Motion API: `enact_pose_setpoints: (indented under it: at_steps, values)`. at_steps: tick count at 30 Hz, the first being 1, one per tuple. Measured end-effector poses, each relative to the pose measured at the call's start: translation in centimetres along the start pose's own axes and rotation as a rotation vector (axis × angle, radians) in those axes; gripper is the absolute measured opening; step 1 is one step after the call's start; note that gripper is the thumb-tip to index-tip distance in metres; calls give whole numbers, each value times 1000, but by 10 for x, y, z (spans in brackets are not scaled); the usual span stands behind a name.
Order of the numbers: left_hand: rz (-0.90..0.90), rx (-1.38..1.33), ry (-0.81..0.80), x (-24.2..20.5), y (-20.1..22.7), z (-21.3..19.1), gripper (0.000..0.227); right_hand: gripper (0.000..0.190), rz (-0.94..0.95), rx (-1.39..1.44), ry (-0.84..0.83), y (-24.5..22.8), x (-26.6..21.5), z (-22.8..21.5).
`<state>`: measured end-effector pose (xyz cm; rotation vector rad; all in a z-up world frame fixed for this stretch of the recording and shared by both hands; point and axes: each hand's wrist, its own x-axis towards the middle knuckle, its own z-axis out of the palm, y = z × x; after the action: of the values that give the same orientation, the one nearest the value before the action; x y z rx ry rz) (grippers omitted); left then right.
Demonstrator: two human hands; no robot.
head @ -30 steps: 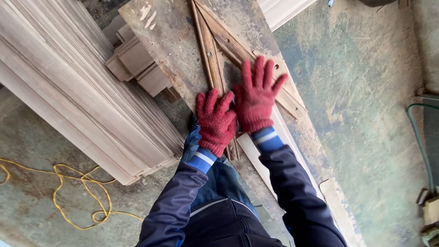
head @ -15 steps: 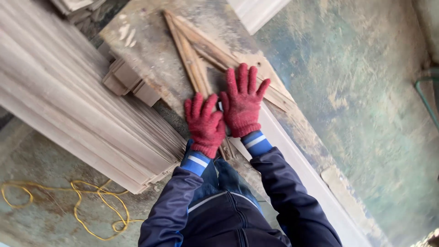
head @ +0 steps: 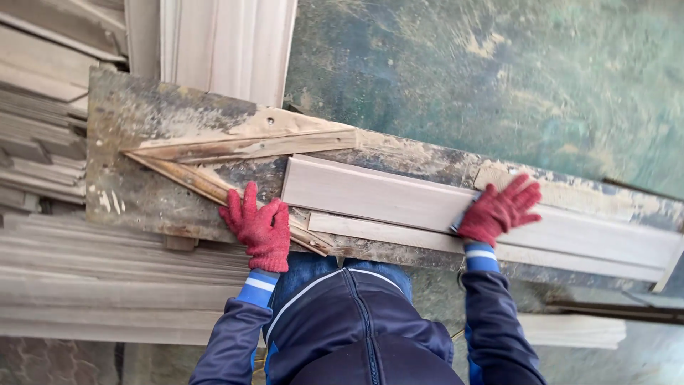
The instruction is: Hand-sanding wooden molding pieces on a workbench using a sheet of sandpaper.
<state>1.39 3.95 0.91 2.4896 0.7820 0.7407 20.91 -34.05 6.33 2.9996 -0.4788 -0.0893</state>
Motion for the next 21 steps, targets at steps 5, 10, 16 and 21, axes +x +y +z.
enact_pose_setpoints:
  at_steps: [5,10,16,21]
  values:
    - [1,-36,-119,2,-3,-3,12,79,-280,96,89,-122,-48,61]
    - [-89,14,-250,14,9,-16,5,63,-992,388,182,-259,-148,45]
    - [-57,133,-341,41,11,-15,23,75,-489,134,256,-79,-42,48]
    - [-45,133,-474,52,9,-11,14,78,-9,102,126,35,-7,19]
